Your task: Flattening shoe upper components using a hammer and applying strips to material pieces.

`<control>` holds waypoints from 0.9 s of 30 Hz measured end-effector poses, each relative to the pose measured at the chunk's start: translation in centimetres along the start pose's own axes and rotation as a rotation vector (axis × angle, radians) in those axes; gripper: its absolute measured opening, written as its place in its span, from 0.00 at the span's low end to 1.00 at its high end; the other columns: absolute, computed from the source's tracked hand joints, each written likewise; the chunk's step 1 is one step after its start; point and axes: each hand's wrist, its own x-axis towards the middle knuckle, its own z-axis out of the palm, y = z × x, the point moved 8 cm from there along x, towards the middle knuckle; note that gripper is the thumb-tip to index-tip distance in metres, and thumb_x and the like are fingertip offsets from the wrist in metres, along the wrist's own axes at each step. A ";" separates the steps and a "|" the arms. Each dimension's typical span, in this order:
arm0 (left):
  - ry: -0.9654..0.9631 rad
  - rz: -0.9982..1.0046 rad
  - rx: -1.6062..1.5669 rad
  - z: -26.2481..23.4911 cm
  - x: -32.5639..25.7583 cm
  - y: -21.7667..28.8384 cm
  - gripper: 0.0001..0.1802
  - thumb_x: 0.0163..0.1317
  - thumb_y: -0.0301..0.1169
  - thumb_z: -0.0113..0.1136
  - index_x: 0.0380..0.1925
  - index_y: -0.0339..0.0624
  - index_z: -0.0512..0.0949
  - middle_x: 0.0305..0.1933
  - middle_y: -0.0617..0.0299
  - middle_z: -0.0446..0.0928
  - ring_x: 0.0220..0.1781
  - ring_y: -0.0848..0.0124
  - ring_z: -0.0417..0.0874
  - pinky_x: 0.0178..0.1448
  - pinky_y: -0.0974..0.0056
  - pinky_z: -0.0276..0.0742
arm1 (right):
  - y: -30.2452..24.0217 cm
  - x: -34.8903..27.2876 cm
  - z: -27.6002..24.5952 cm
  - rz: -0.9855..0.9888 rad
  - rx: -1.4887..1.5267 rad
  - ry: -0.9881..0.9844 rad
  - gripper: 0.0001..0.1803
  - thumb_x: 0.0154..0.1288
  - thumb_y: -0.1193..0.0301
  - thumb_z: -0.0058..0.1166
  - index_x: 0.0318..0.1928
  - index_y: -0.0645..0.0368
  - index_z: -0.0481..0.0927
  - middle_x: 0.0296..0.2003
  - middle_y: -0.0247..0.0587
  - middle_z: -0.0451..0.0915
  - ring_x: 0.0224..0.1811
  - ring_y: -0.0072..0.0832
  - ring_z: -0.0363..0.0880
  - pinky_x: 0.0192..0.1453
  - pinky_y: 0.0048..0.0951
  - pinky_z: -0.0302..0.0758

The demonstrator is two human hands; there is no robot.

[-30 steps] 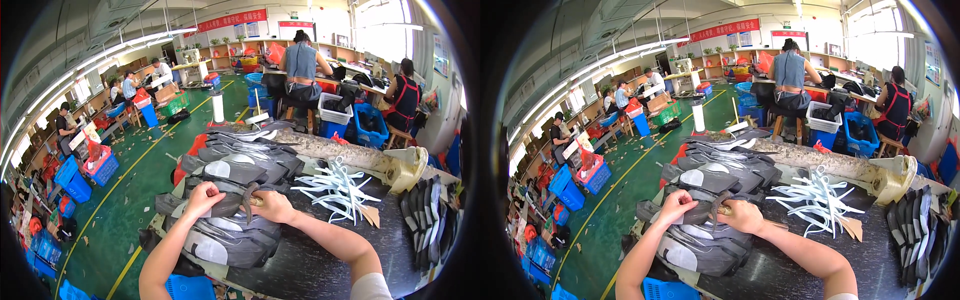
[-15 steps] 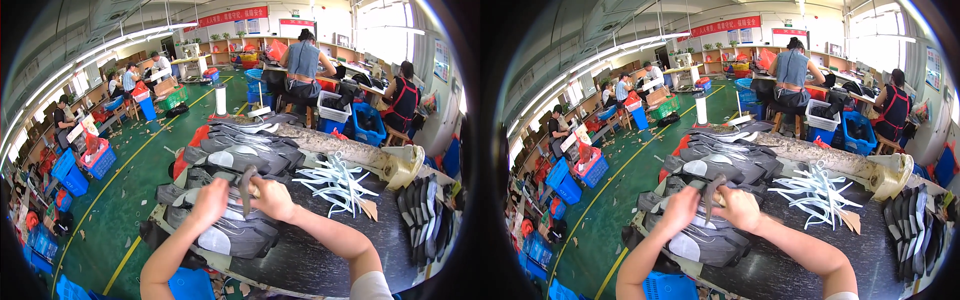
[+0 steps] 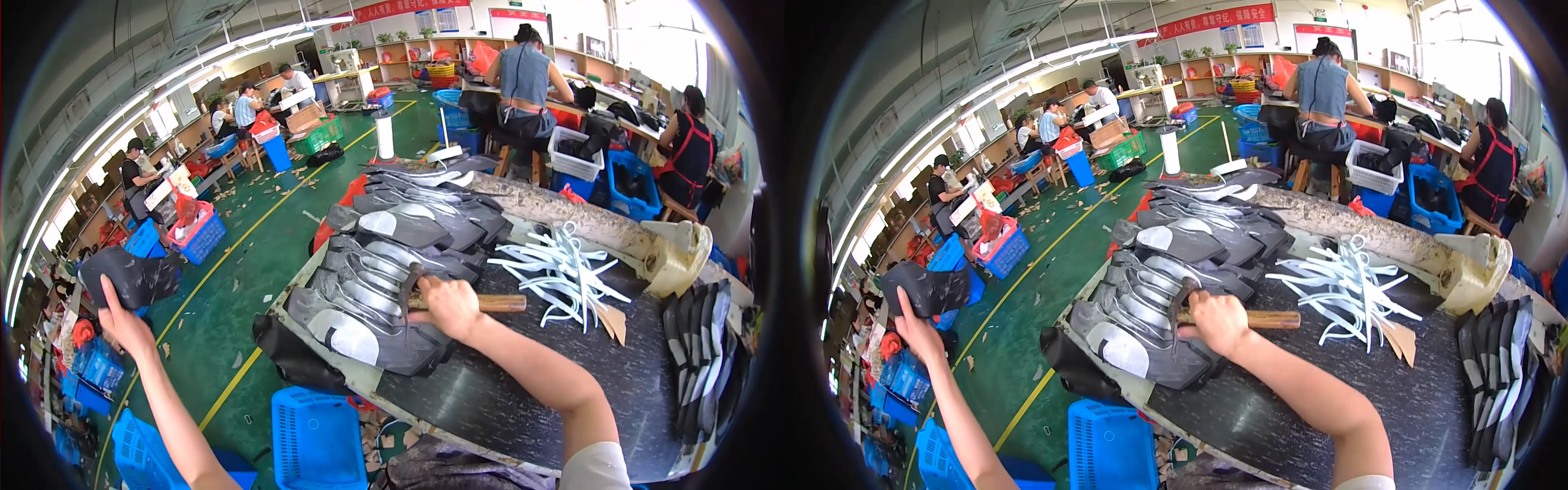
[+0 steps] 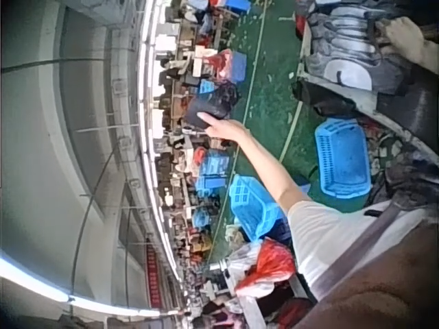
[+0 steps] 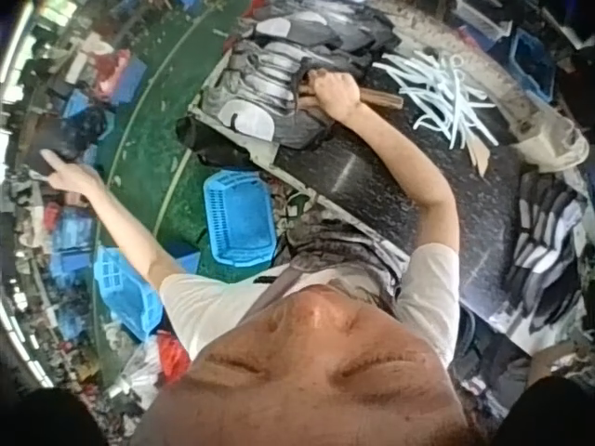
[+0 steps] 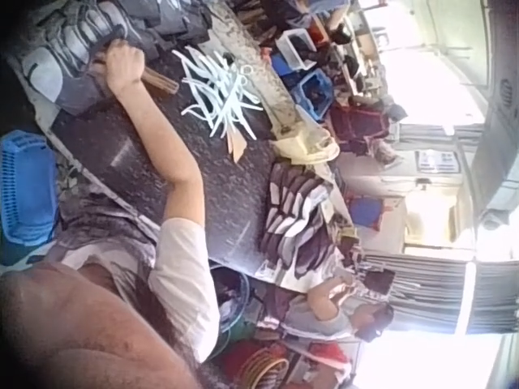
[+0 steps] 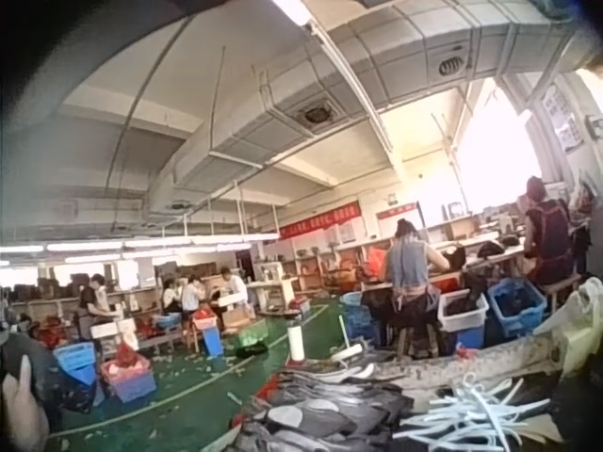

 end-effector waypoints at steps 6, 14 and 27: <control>-0.487 0.468 0.552 5.4 -26.3 13.9 0.23 0.69 0.31 0.56 0.58 0.23 0.72 0.58 0.44 0.78 0.55 0.55 0.81 0.59 0.53 0.76 | 1.2 -9.0 -9.8 -0.086 0.090 0.238 0.27 0.56 0.51 0.66 0.46 0.58 0.76 0.33 0.40 0.79 0.30 0.38 0.85 0.30 0.38 0.79; -1.611 0.408 -0.223 24.8 -57.1 25.7 0.27 0.63 0.39 0.64 0.55 0.27 0.77 0.42 0.50 0.77 0.49 0.59 0.80 0.55 0.61 0.78 | 7.7 -27.6 -16.6 0.234 0.380 0.293 0.25 0.56 0.69 0.69 0.55 0.58 0.79 0.27 0.40 0.83 0.25 0.38 0.85 0.29 0.32 0.78; -2.123 -0.200 -0.307 32.3 -57.8 19.8 0.14 0.58 0.19 0.64 0.45 0.33 0.83 0.37 0.56 0.79 0.34 0.63 0.82 0.39 0.62 0.79 | 4.9 -36.5 -12.1 0.284 0.464 -0.135 0.22 0.57 0.69 0.58 0.54 0.58 0.79 0.25 0.34 0.76 0.21 0.31 0.81 0.23 0.33 0.76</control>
